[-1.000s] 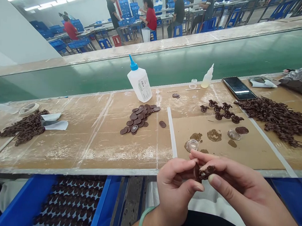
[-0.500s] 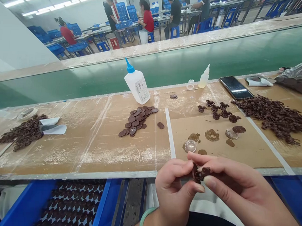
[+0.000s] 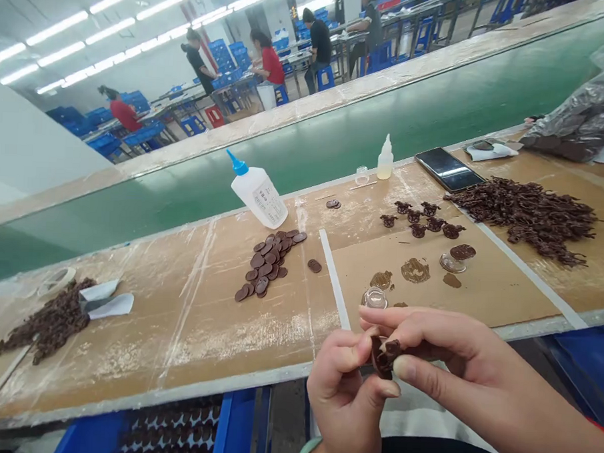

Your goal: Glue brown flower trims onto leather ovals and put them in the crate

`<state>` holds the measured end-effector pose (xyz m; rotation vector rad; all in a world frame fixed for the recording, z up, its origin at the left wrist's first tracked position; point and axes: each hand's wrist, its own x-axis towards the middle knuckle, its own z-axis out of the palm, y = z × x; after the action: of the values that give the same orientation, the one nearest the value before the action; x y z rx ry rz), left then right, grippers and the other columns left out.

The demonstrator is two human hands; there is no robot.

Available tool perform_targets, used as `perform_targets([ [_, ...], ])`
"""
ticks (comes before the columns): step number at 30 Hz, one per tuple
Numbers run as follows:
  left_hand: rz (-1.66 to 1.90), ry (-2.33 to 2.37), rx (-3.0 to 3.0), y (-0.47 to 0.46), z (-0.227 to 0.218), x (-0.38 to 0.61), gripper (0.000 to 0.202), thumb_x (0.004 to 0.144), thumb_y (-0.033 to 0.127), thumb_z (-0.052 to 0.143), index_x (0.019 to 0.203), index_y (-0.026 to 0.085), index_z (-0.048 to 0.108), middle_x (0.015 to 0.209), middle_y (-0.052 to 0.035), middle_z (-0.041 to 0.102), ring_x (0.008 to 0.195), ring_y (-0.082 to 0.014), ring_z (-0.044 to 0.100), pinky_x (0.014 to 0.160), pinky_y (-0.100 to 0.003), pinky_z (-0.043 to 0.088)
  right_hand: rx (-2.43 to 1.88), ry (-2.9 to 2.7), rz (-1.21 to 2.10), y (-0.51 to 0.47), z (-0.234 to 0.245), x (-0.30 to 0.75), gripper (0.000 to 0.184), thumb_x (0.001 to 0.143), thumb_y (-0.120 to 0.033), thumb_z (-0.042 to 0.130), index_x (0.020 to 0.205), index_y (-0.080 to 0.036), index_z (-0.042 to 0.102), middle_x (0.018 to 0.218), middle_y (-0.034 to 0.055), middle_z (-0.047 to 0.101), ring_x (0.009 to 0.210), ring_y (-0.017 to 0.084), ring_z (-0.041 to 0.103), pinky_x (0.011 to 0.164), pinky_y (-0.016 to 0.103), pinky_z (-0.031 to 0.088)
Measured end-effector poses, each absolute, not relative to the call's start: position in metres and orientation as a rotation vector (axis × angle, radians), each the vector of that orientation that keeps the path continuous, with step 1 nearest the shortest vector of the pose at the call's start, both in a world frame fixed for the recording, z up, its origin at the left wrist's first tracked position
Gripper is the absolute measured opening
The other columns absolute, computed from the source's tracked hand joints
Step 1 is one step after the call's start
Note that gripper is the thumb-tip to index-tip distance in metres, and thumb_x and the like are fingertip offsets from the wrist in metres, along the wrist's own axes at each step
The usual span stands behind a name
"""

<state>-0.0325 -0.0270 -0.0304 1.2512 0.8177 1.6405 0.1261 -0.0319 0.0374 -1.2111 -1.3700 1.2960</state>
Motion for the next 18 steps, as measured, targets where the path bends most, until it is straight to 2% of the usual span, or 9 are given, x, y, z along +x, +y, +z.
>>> perform_targets([
  [5, 1.695, 0.78, 1.244, -0.019, -0.027, -0.034, 0.025, 0.077, 0.038, 0.089, 0.098, 0.028, 0.08, 0.086, 0.0009, 0.072, 0.078, -0.0133, 0.07, 0.074, -0.022, 0.06, -1.115, -1.353, 1.364, -0.024, 0.045, 0.124, 0.015, 0.09, -0.027, 0.069, 0.08, -0.024, 0.08, 0.127, 0.0079, 0.076, 0.129, 0.029, 0.065, 0.103, 0.041, 0.056],
  [9, 1.702, 0.77, 1.248, -0.018, -0.023, -0.033, 0.025, 0.076, 0.038, 0.09, 0.097, 0.029, 0.08, 0.084, 0.001, 0.072, 0.077, -0.0132, 0.07, 0.072, -0.022, 0.06, -1.09, -1.346, 1.357, -0.021, 0.047, 0.125, 0.017, 0.09, -0.027, 0.069, 0.078, -0.024, 0.079, 0.125, 0.0075, 0.077, 0.129, 0.029, 0.065, 0.102, 0.039, 0.056],
  [18, 1.735, 0.823, 1.277, -0.017, -0.027, -0.03, 0.026, 0.072, 0.043, 0.091, 0.087, 0.025, 0.079, 0.076, -0.001, 0.07, 0.068, -0.0148, 0.067, 0.064, -0.022, 0.057, -1.123, -1.31, 1.344, -0.025, 0.037, 0.128, 0.013, 0.088, -0.033, 0.071, 0.082, -0.024, 0.078, 0.125, 0.0111, 0.077, 0.123, 0.031, 0.069, 0.107, 0.048, 0.051],
])
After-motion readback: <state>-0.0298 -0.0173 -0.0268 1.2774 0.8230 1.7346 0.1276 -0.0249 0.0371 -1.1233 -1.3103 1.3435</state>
